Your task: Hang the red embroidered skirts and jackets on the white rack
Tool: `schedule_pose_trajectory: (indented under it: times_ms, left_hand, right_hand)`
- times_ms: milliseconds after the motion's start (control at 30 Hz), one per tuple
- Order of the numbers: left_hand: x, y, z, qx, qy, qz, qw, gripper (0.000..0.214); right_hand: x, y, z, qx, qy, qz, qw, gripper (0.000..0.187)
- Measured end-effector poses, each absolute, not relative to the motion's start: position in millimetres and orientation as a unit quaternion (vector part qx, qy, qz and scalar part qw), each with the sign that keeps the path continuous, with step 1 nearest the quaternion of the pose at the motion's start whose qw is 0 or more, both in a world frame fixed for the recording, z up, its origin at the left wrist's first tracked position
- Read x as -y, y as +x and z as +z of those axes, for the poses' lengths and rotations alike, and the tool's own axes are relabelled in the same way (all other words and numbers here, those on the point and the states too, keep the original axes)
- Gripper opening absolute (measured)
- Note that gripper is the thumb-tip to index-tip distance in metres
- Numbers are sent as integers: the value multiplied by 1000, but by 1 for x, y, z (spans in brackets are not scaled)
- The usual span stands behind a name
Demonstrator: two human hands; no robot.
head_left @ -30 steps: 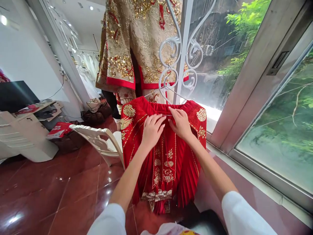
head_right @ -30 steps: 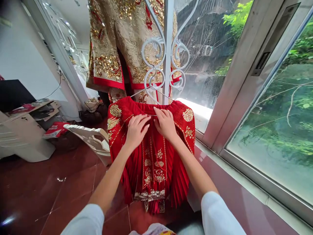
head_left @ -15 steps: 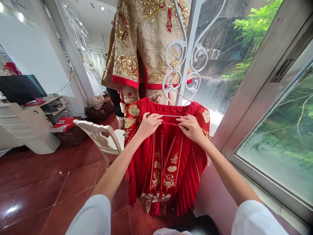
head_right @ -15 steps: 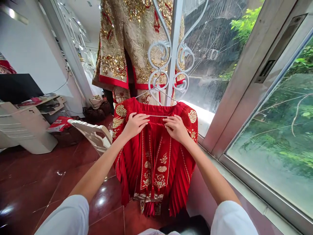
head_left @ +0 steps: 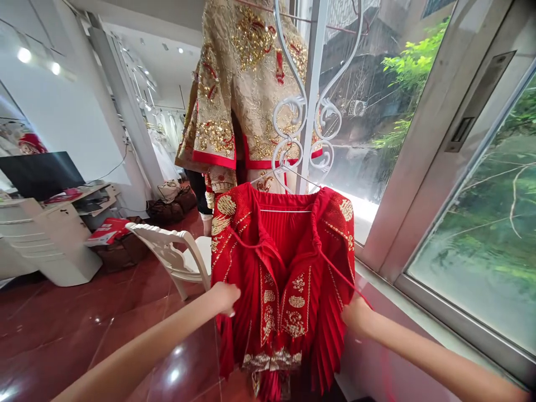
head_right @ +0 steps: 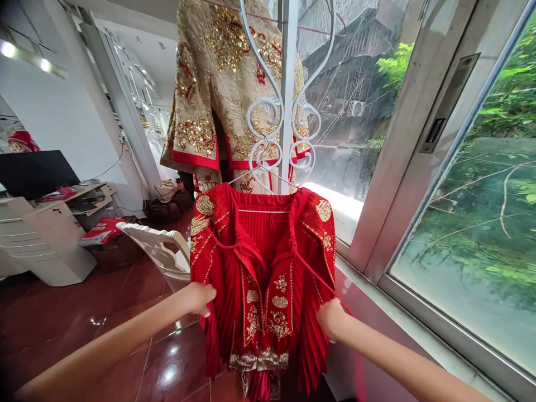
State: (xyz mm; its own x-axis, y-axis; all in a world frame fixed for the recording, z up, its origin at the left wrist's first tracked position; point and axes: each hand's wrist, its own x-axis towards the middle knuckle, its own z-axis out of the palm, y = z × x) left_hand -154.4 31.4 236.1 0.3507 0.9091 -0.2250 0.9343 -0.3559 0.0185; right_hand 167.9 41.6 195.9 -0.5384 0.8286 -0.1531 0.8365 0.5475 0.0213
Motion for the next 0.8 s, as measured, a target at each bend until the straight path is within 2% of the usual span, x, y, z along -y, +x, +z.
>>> schedule_pose_trajectory:
  times_ms: [33,100,167,233,333,400,467,600,733,800]
  left_hand:
    - [-34,-148,246,-544,834,-74,60,24]
    - [-43,-127,275,-474,880,-21,-3,27]
    - [-54,-103,310,-404,905,70,-116,29]
    - [-69,-88,337,-425,863,162,-222,30]
    - [-94,-88,350,-565,721,269,-299,35]
    - [-106,-100,342,-638,644,292,-303,52]
    - [-109,-116,331,-683,600,295,-295,66]
    - [-100,-162,334,-708,578,315,-257,70]
    - [-104,-214,368,-691,577,387,-198,53]
    - [-116,-233,381,-695,557,446,-93,45]
  right_hand:
    - [-44,160,207,-886,457,-22,71,9]
    - [-50,136,238,-919,392,21,22,17]
    - [-59,109,273,-931,333,98,-113,24]
    - [-74,88,302,-897,328,184,-230,29]
    - [-103,77,326,-781,449,260,-347,48]
    - [-123,83,329,-699,548,259,-380,69]
    - [-139,97,326,-644,616,233,-390,78]
    - [-154,139,329,-640,614,162,-433,62]
    - [-174,177,354,-650,555,58,-516,41]
    - [-189,187,365,-641,557,-56,-525,28]
